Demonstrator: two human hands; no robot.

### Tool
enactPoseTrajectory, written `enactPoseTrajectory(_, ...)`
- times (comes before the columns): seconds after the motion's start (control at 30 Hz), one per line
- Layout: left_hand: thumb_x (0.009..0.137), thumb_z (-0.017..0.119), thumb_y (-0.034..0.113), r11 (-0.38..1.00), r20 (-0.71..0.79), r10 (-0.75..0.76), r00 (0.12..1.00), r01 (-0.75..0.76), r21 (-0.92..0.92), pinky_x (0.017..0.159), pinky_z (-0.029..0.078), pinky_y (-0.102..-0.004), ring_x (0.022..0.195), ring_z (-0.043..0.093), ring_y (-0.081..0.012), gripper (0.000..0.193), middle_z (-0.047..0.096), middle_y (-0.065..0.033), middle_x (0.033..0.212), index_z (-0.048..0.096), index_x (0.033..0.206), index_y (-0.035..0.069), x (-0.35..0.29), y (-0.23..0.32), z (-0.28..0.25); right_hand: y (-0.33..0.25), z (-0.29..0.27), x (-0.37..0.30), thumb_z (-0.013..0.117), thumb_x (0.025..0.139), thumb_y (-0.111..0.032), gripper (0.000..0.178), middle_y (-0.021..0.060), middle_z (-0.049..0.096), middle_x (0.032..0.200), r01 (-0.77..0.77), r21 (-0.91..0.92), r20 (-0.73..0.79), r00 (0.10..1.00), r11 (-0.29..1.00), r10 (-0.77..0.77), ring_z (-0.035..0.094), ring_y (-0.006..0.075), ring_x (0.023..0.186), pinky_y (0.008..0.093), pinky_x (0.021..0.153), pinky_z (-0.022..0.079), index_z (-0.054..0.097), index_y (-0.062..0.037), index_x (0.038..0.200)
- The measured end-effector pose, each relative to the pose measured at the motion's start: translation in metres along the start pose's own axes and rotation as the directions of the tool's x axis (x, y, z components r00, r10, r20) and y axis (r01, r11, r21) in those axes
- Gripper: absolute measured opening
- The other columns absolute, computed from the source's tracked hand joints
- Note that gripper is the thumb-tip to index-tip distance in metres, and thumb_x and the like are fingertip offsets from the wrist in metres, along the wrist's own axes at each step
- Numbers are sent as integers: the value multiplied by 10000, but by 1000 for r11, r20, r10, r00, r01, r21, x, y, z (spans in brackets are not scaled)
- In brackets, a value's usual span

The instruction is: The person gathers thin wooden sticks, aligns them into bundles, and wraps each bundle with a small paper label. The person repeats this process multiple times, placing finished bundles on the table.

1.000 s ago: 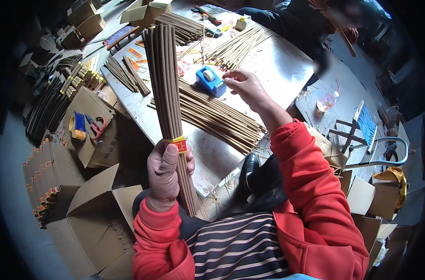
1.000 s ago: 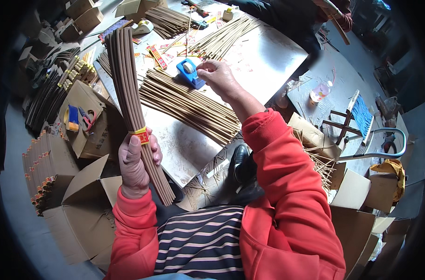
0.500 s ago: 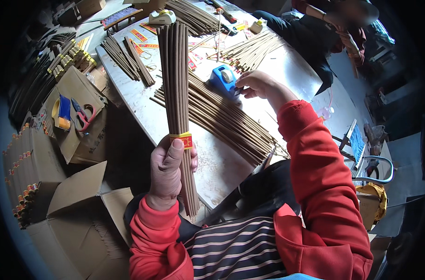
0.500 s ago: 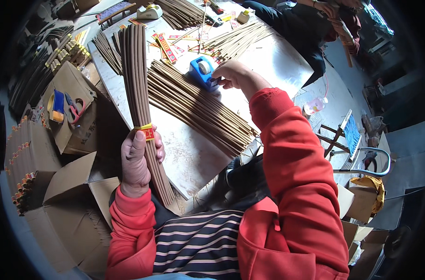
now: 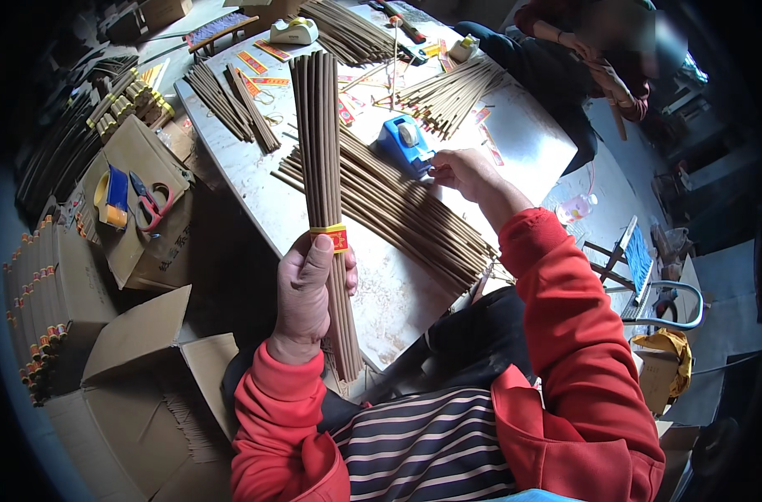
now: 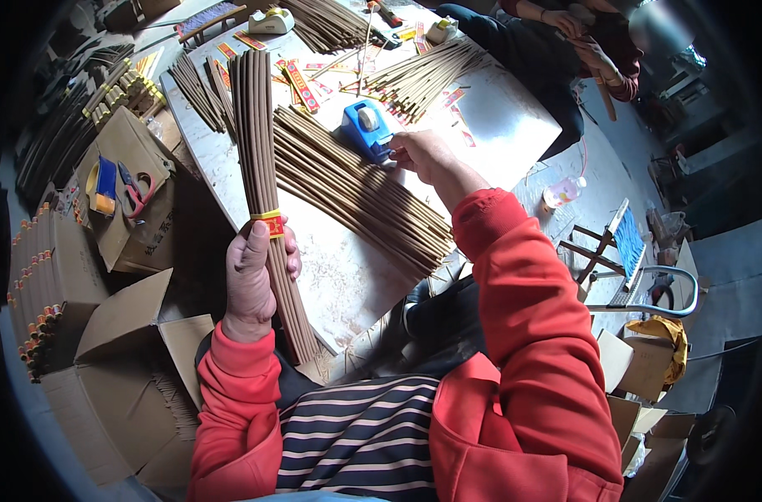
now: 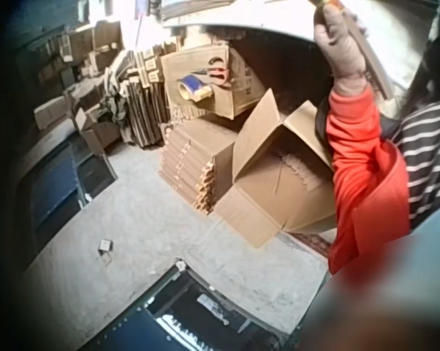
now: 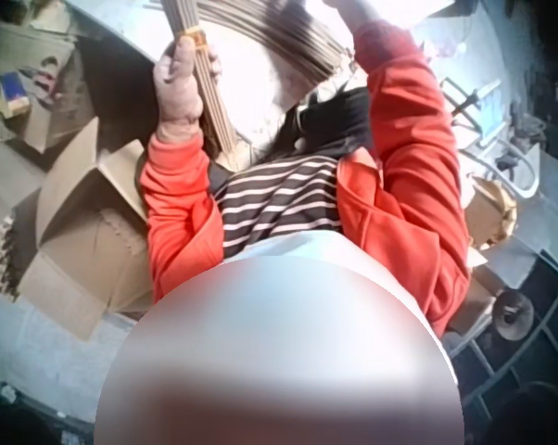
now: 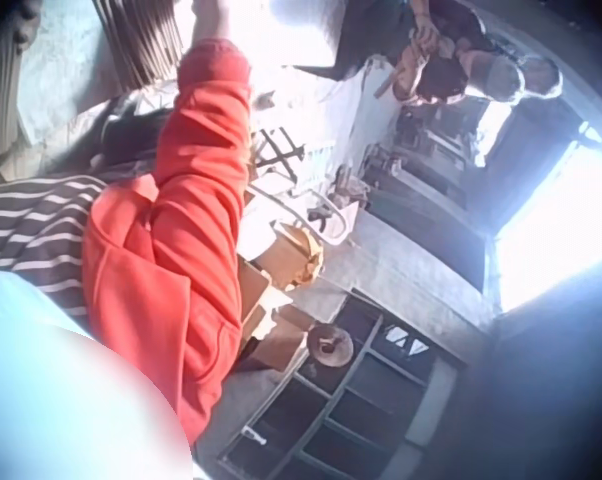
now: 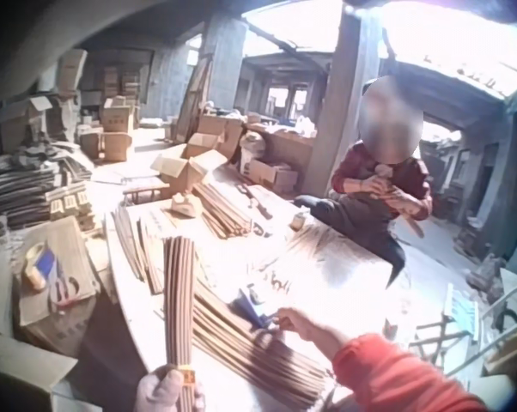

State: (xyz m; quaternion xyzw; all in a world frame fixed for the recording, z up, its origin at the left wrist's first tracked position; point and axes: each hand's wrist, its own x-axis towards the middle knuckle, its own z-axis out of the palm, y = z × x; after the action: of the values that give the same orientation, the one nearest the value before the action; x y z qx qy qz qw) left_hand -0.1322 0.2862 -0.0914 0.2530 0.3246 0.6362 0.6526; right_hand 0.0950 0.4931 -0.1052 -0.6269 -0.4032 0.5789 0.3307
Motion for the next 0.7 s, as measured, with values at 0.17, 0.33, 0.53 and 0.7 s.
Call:
enactPoseTrajectory(0.17, 897, 561, 379, 1000, 0, 10, 1000, -10, -5, 507, 439, -238, 585, 522, -125, 385, 534, -64, 760, 523, 1035, 21, 3, 1, -3, 3, 3, 4, 641, 753, -44, 112, 152, 604, 810, -24, 0, -37, 999, 1000, 24, 614, 256, 745, 347, 685, 509, 605, 44, 813)
enactPoseTrajectory(0.33, 897, 568, 368, 1000, 2, -10, 1000, 10, -24, 519, 446, -229, 590, 530, -113, 344, 553, -54, 755, 537, 993, 38, -1, 4, -6, 7, 6, 10, 637, 758, -48, 116, 157, 602, 829, -76, 13, -30, 997, 997, 76, 612, 267, 764, 363, 692, 507, 599, 40, 823)
enactPoseTrajectory(0.53, 896, 569, 372, 997, 52, -27, 998, 31, -69, 534, 450, -223, 607, 535, -106, 350, 558, -47, 748, 538, 1007, 40, -13, 12, -16, 17, 16, -2, 559, 771, 31, 82, 176, 573, 856, -114, 64, 4, 993, 991, 114, 619, 303, 764, 387, 686, 544, 534, 64, 842)
enactPoseTrajectory(0.7, 893, 584, 331, 987, 43, -34, 998, 41, -154, 524, 461, -223, 591, 541, -104, 312, 566, -42, 741, 546, 1006, 42, -31, 20, -33, 11, 29, -47, 556, 801, -28, 62, 93, 590, 744, 198, -435, -45, 970, 878, -241, 594, 175, 689, 270, 620, 507, 560, 15, 846)
